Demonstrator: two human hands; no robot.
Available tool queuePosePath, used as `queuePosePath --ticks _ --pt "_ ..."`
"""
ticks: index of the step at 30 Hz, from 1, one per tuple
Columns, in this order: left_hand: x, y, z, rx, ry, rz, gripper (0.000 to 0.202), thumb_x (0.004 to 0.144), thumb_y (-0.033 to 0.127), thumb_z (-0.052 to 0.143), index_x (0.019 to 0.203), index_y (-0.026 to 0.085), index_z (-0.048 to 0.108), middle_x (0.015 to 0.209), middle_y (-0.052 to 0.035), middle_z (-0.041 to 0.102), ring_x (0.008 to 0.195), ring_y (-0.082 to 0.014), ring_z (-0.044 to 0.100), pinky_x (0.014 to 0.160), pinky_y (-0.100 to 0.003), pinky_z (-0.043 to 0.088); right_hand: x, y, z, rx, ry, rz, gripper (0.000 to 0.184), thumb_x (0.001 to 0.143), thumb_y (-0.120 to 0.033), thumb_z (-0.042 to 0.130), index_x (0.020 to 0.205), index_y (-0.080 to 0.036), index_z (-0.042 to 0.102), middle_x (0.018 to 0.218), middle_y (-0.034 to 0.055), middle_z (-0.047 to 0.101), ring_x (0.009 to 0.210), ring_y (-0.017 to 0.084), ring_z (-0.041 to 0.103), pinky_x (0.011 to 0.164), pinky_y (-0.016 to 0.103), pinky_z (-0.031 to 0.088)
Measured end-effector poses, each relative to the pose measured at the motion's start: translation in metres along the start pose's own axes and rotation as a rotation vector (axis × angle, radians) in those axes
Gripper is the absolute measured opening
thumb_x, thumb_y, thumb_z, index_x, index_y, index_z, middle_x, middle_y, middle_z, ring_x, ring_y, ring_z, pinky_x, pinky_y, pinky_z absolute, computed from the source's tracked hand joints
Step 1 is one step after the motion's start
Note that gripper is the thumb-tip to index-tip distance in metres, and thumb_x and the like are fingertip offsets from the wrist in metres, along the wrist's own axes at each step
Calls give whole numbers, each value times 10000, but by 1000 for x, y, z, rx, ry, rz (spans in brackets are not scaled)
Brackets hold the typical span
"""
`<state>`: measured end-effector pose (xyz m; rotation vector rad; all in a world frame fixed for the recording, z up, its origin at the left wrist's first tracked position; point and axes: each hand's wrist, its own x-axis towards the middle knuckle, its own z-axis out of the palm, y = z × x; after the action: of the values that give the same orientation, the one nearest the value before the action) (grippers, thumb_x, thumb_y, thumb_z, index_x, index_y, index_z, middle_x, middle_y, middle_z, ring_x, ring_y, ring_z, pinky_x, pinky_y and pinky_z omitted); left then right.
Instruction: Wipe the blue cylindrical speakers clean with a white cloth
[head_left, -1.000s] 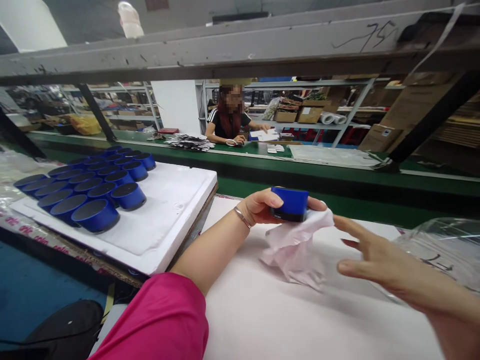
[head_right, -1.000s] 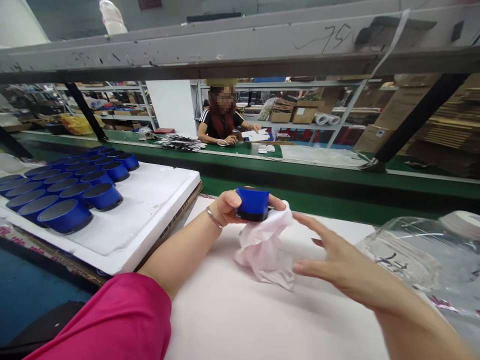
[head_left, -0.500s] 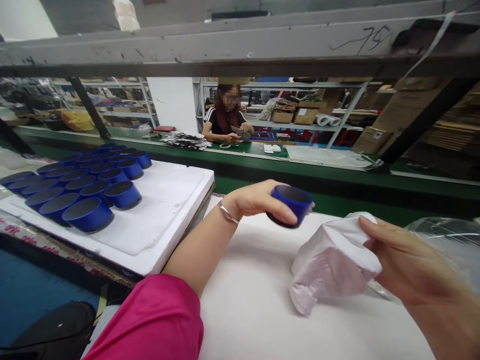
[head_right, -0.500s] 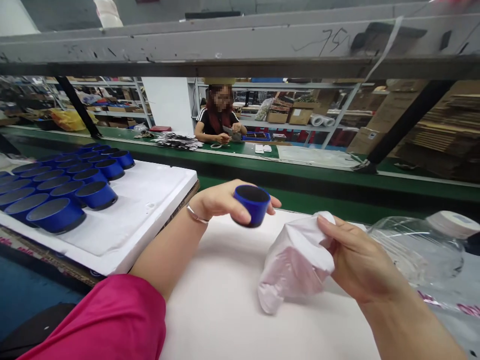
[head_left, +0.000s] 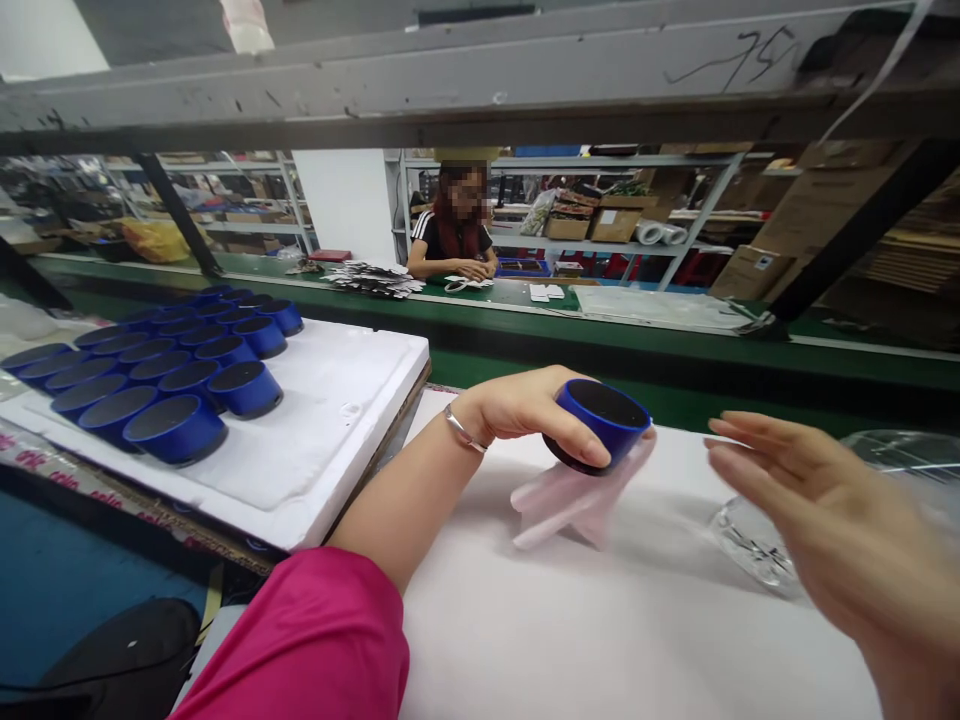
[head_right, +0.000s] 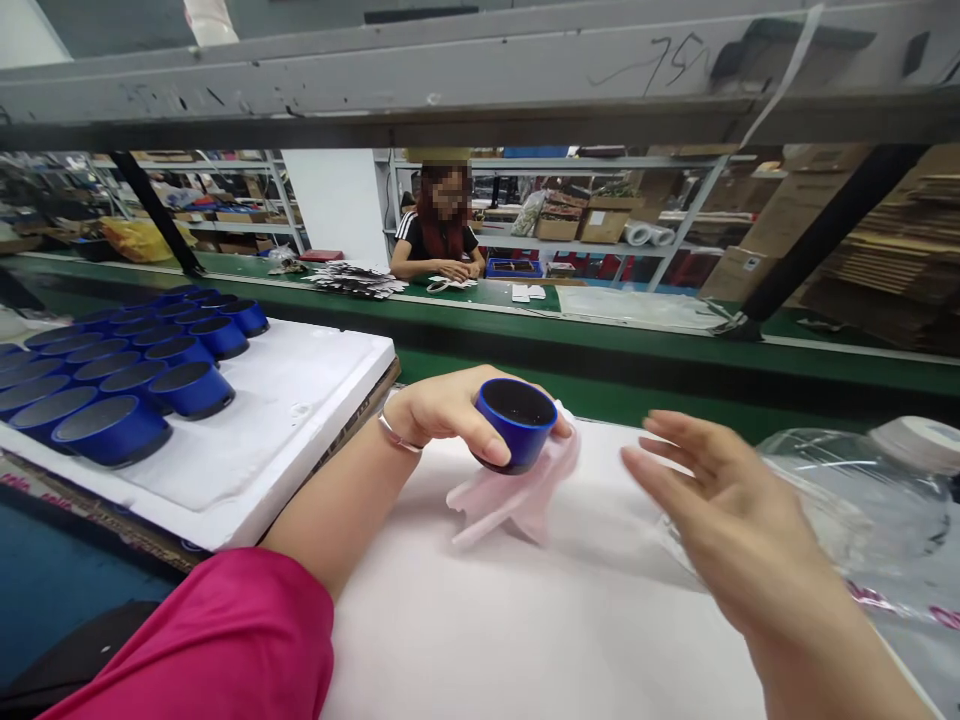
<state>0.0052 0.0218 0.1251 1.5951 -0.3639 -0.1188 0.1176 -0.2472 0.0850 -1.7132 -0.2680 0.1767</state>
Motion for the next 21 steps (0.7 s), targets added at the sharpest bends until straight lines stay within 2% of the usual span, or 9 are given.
queuePosePath --ticks 2,4,5,7,9,11,13,17,21 --pt "0 0 1 -7 -16 17 573 527 455 1107 977 164 906 1128 -114 843 1150 -337 743 1069 -431 606 -14 7 12 -42 -204 -77 954 444 -658 1119 1301 -326 864 1506 109 776 1393 367 720 984 339 695" --pt "0 0 1 -48 -35 40 585 547 487 1112 995 166 917 1148 -116 851 1174 -346 753 1099 -440 599 -24 15 24 -20 -463 -84 884 557 -694 1110 1323 -319 875 1483 124 786 1403 407 704 1124 478 659" --pt "0 -1 1 -77 -34 46 592 556 504 1114 1002 167 920 1148 -116 852 1164 -339 756 1088 -435 605 -26 19 29 2 -556 -69 790 618 -703 1096 1264 -297 891 1403 135 813 1352 415 724 1138 522 647" --pt "-1 -3 -4 -119 -8 32 598 557 504 1120 1005 163 919 1107 -111 847 1095 -300 756 1021 -405 620 -26 25 34 47 -650 -5 624 697 -736 1062 1045 -244 899 1157 145 844 1170 396 769 1057 519 665" --pt "-1 -9 -11 -115 63 -6 566 548 457 1131 966 151 903 1019 -98 828 999 -246 735 928 -354 617 -22 28 33 105 -640 81 598 702 -759 1055 878 -223 860 947 126 809 936 326 757 892 448 674" --pt "2 -18 -18 -111 141 -45 535 526 401 1136 918 145 878 962 -85 807 940 -208 713 869 -316 599 -17 29 27 164 -610 153 567 686 -702 1091 853 -220 843 886 103 777 813 265 702 782 387 648" --pt "9 -29 -20 -175 145 -87 558 475 425 1132 878 157 854 975 -87 806 937 -215 721 847 -323 608 -14 28 21 201 -580 208 537 657 -609 1134 897 -224 846 900 89 771 789 243 678 735 352 626" --pt "20 -37 -6 -270 -7 -134 599 409 473 1112 842 163 835 968 -77 791 933 -238 734 812 -335 623 -17 26 15 192 -531 259 588 565 -513 1173 957 -222 845 985 95 793 840 257 689 718 334 615" --pt "16 -21 10 -156 103 -60 539 494 312 1121 925 162 833 950 -28 762 930 -200 700 877 -333 622 -17 29 14 125 -550 310 671 559 -554 1170 1060 -218 876 975 100 783 863 264 707 712 330 628"
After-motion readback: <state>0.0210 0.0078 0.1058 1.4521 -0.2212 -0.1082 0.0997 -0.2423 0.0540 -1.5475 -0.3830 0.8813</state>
